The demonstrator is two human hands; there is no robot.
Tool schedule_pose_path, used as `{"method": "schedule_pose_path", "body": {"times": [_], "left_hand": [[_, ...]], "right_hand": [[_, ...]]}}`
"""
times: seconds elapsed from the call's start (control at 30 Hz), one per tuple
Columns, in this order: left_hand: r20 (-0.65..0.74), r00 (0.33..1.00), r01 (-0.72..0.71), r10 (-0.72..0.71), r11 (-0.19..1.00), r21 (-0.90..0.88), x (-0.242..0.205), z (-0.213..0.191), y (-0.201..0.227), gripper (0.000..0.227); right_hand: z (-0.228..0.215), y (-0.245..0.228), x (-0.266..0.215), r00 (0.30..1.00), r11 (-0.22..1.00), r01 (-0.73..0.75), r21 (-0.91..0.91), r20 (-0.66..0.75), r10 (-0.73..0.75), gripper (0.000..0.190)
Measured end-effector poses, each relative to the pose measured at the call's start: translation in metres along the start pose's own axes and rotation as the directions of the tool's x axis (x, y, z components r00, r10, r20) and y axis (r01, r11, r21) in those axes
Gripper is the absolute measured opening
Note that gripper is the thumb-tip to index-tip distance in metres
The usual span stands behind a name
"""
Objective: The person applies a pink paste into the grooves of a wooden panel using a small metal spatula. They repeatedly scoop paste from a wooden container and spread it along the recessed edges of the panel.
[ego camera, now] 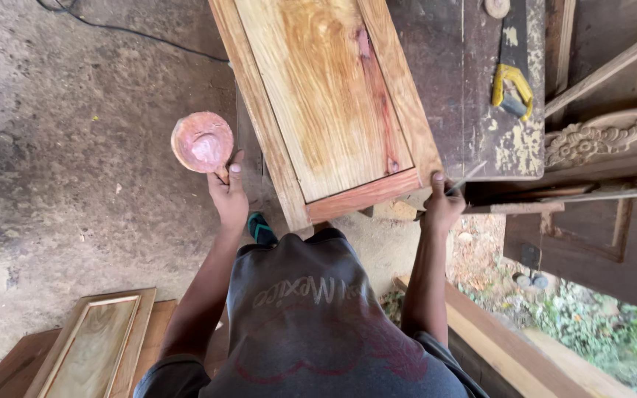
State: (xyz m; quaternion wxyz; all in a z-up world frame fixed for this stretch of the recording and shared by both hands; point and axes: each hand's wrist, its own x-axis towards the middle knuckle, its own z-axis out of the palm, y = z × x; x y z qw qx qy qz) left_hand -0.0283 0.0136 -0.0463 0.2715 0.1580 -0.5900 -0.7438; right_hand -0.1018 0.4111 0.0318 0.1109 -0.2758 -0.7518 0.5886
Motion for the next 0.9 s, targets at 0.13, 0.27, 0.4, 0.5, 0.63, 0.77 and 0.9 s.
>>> {"method": "schedule_pose_path", "body": {"times": [0.13, 0.27, 0.4, 0.5, 0.63, 0.77, 0.9], "left_hand": [[0.013, 0.998, 0.059, -0.059, 0.998, 0.006, -0.007, -0.012, 0.011, 0.034], [0.036, 0.996, 0.075, -0.079, 0.991, 0.109, -0.017, -0.028, 0.019, 0.033], [0.041, 0.984, 0.17, -0.173, 0.983, 0.061, -0.016, -0.04, 0.019, 0.032], [0.07, 0.98, 0.185, -0.186, 0.983, 0.018, -0.017, -0.043, 0.021, 0.032], [0.098, 0.95, 0.297, -0.297, 0.955, 0.01, -0.028, -0.044, 0.027, 0.034], [0.094, 0.937, 0.338, -0.338, 0.941, 0.016, -0.028, -0.028, 0.031, 0.031], [0.066, 0.93, 0.361, -0.363, 0.932, 0.03, -0.029, -0.004, 0.032, 0.032]], "right_hand": [[0.005, 0.047, -0.012, 0.977, 0.956, -0.213, -0.202, -0.018, 0.213, 0.037], [0.015, 0.086, -0.013, 0.979, 0.981, -0.191, -0.032, 0.072, 0.192, 0.047], [0.014, 0.097, -0.025, 0.954, 0.956, -0.255, -0.148, 0.121, 0.273, 0.043], [0.005, 0.092, -0.022, 0.989, 0.959, 0.003, -0.282, 0.142, 0.038, 0.045], [-0.012, 0.075, -0.007, 0.979, 0.949, 0.123, -0.289, 0.191, -0.069, 0.042], [-0.009, 0.055, 0.013, 0.943, 0.892, 0.268, -0.363, 0.287, -0.167, 0.034], [0.013, 0.05, 0.032, 0.87, 0.796, 0.441, -0.416, 0.418, -0.263, 0.024]]}}
